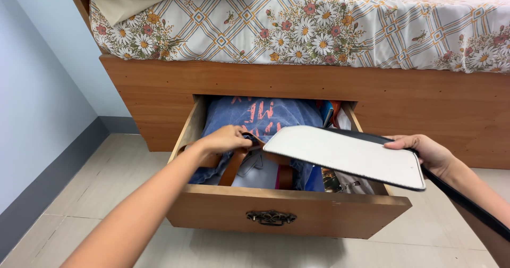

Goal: Organizes items, bags, and containers inside storage drawers located under a bed.

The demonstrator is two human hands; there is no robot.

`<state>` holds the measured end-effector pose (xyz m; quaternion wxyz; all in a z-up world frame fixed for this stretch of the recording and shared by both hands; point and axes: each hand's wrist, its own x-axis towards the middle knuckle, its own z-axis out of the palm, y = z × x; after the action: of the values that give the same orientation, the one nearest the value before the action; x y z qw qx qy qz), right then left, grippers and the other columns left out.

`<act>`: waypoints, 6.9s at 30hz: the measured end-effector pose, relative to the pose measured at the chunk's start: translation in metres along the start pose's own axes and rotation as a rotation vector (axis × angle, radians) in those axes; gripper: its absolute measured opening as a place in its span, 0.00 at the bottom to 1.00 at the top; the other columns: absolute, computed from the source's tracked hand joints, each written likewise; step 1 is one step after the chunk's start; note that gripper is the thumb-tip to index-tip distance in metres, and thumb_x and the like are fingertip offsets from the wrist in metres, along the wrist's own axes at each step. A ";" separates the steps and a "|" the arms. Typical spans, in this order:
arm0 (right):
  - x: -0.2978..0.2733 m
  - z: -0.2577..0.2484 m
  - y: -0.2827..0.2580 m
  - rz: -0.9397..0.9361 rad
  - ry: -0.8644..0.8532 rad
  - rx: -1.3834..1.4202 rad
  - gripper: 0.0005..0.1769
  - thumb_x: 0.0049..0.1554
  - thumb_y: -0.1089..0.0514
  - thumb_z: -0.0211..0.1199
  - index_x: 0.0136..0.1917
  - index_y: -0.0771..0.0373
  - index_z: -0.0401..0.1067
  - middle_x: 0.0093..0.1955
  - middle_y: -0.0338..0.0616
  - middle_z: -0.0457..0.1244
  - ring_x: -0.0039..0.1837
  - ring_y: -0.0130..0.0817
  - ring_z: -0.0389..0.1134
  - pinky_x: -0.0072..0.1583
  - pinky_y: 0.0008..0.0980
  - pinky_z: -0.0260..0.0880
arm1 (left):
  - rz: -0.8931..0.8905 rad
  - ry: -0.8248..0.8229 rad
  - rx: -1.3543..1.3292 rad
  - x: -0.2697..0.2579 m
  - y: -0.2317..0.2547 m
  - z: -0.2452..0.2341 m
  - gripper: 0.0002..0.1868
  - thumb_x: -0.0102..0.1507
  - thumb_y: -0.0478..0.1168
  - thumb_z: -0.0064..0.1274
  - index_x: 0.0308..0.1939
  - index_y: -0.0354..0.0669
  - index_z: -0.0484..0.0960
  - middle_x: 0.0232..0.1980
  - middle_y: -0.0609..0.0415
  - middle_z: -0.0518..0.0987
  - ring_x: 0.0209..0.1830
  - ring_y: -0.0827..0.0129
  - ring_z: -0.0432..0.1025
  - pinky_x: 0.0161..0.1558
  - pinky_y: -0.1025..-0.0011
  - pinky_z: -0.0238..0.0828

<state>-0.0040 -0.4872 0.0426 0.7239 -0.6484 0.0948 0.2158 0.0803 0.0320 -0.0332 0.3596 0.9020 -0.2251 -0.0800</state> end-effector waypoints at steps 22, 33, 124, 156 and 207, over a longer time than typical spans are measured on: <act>0.033 -0.018 0.015 0.035 0.027 0.158 0.12 0.61 0.54 0.57 0.42 0.65 0.69 0.22 0.33 0.57 0.18 0.14 0.40 0.24 0.21 0.42 | -0.039 -0.494 -0.822 -0.057 0.108 -0.055 0.22 0.59 0.43 0.48 0.55 0.50 0.88 0.60 0.55 0.83 0.39 0.60 0.74 0.53 0.72 0.74; 0.010 0.043 0.003 -0.042 -0.024 0.134 0.09 0.58 0.58 0.56 0.48 0.65 0.70 0.26 0.32 0.58 0.18 0.14 0.42 0.22 0.17 0.39 | -0.003 -1.015 0.217 -0.077 0.194 -0.016 0.22 0.61 0.52 0.63 0.52 0.43 0.89 0.64 0.59 0.78 0.55 0.72 0.76 0.51 0.60 0.84; 0.087 0.296 0.093 -0.150 0.149 0.222 0.10 0.64 0.60 0.50 0.59 0.62 0.60 0.36 0.54 0.66 0.25 0.27 0.50 0.30 0.31 0.54 | 0.187 0.238 0.162 -0.065 0.097 -0.054 0.14 0.50 0.38 0.63 0.39 0.37 0.85 0.35 0.45 0.85 0.34 0.61 0.81 0.40 0.66 0.76; 0.169 0.231 0.118 -0.365 -0.104 -0.889 0.30 0.63 0.48 0.43 0.77 0.52 0.61 0.69 0.48 0.65 0.62 0.41 0.67 0.62 0.38 0.67 | 0.218 0.298 1.058 -0.047 0.084 0.019 0.53 0.50 0.42 0.65 0.76 0.64 0.55 0.59 0.53 0.68 0.53 0.56 0.71 0.48 0.49 0.64; 0.085 0.060 0.098 -0.126 -0.281 -1.806 0.25 0.55 0.50 0.61 0.66 0.37 0.74 0.71 0.38 0.63 0.80 0.39 0.52 0.79 0.48 0.40 | 0.438 -0.307 0.669 0.046 0.100 0.117 0.27 0.61 0.61 0.47 0.30 0.43 0.88 0.30 0.39 0.82 0.39 0.44 0.78 0.47 0.53 0.75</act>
<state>0.0208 -0.4057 -0.0725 -0.0431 -0.9398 -0.2343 0.2450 0.0503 -0.1250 -0.0489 0.0181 0.8775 -0.4757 -0.0577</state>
